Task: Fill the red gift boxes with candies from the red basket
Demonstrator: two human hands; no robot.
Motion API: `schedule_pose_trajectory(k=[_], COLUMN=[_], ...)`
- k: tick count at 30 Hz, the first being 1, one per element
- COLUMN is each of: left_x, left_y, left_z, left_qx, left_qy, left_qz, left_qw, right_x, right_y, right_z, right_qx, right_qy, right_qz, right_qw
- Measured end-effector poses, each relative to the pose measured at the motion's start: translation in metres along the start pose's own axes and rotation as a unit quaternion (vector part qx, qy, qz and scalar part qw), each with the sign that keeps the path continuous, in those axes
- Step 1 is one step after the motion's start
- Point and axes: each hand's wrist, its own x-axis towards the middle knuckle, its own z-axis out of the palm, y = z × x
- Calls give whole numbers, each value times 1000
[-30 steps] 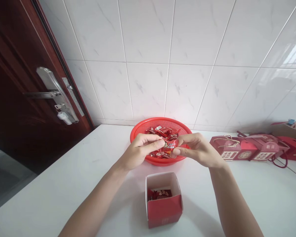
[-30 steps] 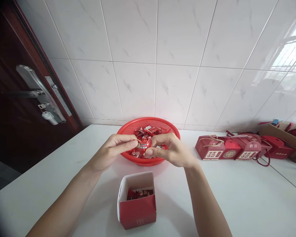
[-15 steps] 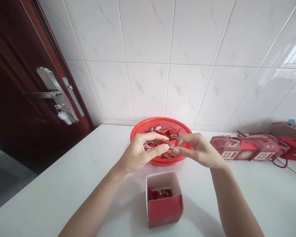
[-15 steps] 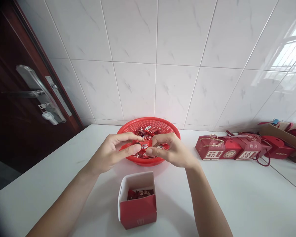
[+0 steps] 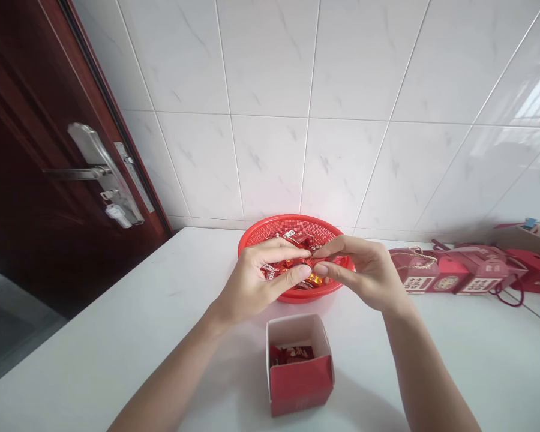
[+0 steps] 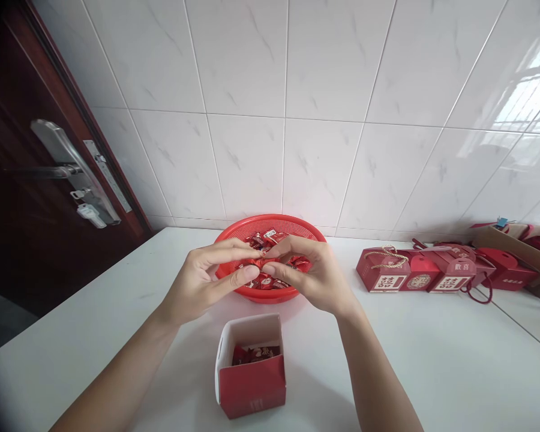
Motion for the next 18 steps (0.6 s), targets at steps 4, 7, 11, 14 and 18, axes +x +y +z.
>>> schedule_pose_trajectory(k=[4,7,11,14,18], left_x=[0,2,4,4,4], left_y=[0,0,-2,-3,-6], left_z=[1,2,6,8,5], left_qx=[-50,-107,-152,-179,-179], left_qy=[23,34,46,38,25], left_qz=[-27,-55,-68,-77,-86], left_qw=[998,992,985,980,980], right_x=[-1,-1,-2,-2,0], right_y=[0,1,3,2,2], right_z=[5,9,11,9,5], right_qx=[2,24,51,66,88], right_qy=[38,65,71,68,49], right_qz=[-5,-18,-13,0,20], right_qw=[999,997,996,996,995])
